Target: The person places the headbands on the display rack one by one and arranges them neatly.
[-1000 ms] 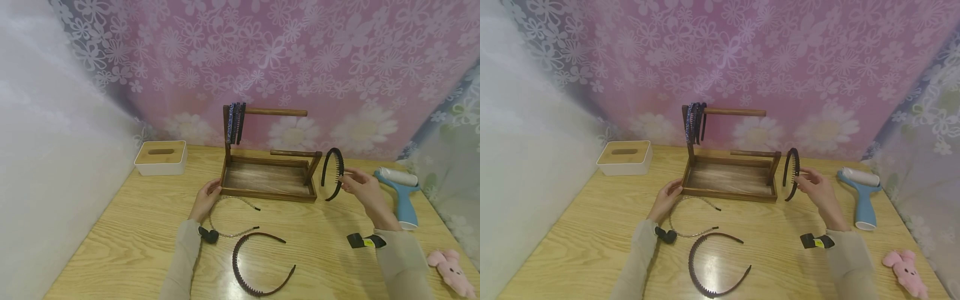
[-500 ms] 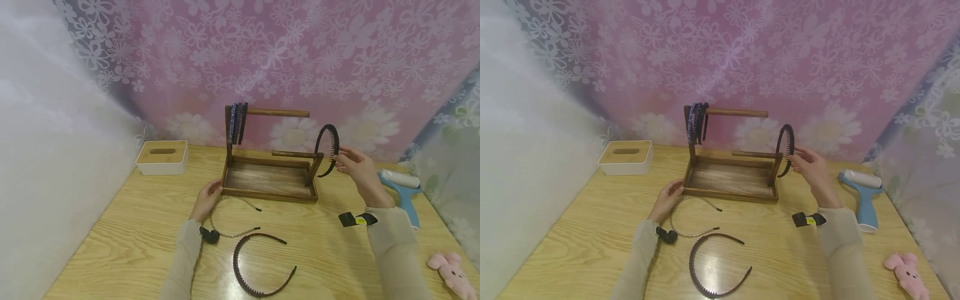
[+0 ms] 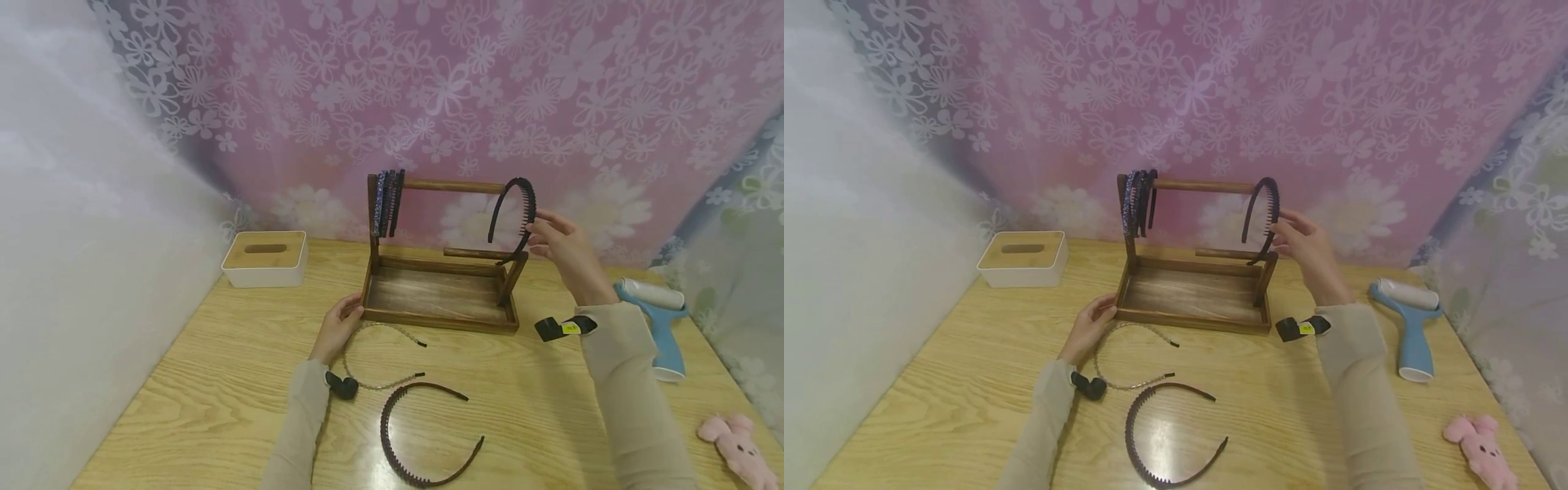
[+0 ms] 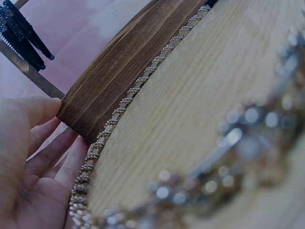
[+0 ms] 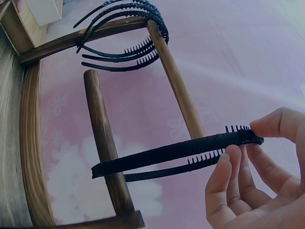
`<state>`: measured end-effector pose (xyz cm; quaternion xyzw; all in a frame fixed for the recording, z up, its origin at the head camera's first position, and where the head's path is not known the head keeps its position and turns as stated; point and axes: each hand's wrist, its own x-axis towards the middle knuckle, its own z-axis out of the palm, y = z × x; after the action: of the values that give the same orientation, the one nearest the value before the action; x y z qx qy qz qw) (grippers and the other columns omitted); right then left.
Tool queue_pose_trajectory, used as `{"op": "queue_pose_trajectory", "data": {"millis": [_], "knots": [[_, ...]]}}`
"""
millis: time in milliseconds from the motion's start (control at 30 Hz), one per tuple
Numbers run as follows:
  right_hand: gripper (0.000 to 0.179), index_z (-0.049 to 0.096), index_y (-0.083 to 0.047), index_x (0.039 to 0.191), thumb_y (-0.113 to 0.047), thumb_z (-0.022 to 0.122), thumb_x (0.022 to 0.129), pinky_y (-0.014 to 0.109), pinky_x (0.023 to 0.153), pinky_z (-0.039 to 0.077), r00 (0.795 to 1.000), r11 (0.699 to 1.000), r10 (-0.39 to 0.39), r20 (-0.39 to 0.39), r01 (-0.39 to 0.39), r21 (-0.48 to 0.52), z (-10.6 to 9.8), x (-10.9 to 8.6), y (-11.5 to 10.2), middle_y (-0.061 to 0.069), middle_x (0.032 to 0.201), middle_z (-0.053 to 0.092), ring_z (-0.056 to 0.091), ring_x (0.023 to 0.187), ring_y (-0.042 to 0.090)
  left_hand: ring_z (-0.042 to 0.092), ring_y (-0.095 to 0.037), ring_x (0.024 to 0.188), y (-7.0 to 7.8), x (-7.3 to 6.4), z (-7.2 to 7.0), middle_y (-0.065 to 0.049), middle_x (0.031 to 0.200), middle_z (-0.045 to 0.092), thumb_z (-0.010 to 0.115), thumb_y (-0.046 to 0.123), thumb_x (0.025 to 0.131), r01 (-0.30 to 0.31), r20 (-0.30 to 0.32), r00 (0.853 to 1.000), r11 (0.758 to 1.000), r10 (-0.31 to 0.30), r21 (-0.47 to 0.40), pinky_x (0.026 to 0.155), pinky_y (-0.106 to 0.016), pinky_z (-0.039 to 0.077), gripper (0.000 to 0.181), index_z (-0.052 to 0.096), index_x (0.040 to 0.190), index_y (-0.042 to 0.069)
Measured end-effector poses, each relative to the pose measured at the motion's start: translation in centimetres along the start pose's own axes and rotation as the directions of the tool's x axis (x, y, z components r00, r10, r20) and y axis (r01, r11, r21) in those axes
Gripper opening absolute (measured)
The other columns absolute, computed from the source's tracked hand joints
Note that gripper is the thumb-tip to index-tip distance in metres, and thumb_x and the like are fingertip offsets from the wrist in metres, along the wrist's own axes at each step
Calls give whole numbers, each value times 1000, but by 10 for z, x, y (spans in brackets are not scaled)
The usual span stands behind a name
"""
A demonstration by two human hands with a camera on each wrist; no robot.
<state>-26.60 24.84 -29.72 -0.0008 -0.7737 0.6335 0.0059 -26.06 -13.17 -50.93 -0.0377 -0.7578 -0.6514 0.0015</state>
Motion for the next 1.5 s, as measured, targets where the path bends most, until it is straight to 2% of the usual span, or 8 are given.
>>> {"op": "queue_pose_trajectory", "data": {"millis": [100, 233, 533, 767, 933, 1100, 1267, 1500], "knots": [[63, 32, -7, 152, -35, 54, 100, 11, 74, 52, 1000, 1000, -12, 9, 12, 26, 7, 4, -3, -15, 102, 58, 58, 81, 3, 48, -34, 133, 0, -1, 0, -18, 144, 50, 55, 17, 101, -4, 2, 1000, 1000, 4, 1, 112, -48, 40, 42, 50, 141, 4], [60, 33, -6, 152, -34, 50, 101, 11, 74, 51, 999, 1000, -17, 27, 17, -9, 18, 9, -5, -17, 100, 56, 57, 81, 2, 47, -37, 134, 4, -3, 0, -21, 145, 49, 54, 14, 101, 6, 5, 1000, 1000, -6, -15, 112, -49, 39, 42, 49, 141, 1], [55, 38, -9, 150, -32, 50, 101, 16, 81, 53, 996, 994, -26, 85, 35, -101, 54, 22, -12, -14, 102, 57, 57, 90, 7, 47, -38, 133, 33, -16, -4, -23, 144, 49, 53, 10, 101, 14, 29, 999, 1000, -14, -4, 111, -48, 41, 42, 47, 140, -3], [57, 39, -12, 150, -31, 56, 99, 20, 84, 52, 989, 996, -8, 151, 21, -85, 82, 30, -20, -6, 113, 55, 56, 91, 8, 48, -35, 133, 2, -1, -3, -19, 144, 50, 55, 14, 101, 8, -2, 1000, 1000, -8, -24, 111, -48, 41, 42, 50, 141, 3], [58, 41, -15, 149, -33, 59, 98, 20, 83, 52, 984, 995, -16, 175, 33, -98, 101, 39, -25, 2, 123, 55, 56, 93, 12, 48, -34, 133, 1, 0, -3, -17, 144, 51, 55, 15, 101, 2, -8, 1000, 1000, -2, -29, 111, -47, 41, 41, 51, 140, 5], [57, 41, -18, 149, -33, 59, 97, 34, 96, 50, 976, 995, -3, 217, 25, -97, 121, 47, -28, 13, 139, 51, 56, 103, 20, 48, -36, 133, 0, 1, -3, -20, 144, 50, 55, 15, 101, -20, -11, 1000, 1000, 20, -18, 111, -48, 41, 42, 50, 140, 2], [57, 39, -15, 150, -27, 59, 98, 44, 105, 46, 964, 998, 8, 267, 11, -69, 137, 49, -33, 15, 144, 50, 56, 115, 28, 49, -35, 133, 1, 1, -2, -19, 143, 51, 55, 14, 100, -15, -17, 1000, 1000, 15, -17, 111, -47, 41, 41, 50, 140, 3], [56, 41, -16, 149, -26, 60, 98, 45, 105, 47, 967, 995, 9, 254, 16, -98, 148, 49, -31, 13, 144, 50, 55, 120, 33, 50, -34, 131, 1, 0, -1, -18, 143, 52, 55, 15, 100, -4, -7, 1000, 1000, 4, -5, 109, -47, 43, 41, 51, 140, 4]]}}
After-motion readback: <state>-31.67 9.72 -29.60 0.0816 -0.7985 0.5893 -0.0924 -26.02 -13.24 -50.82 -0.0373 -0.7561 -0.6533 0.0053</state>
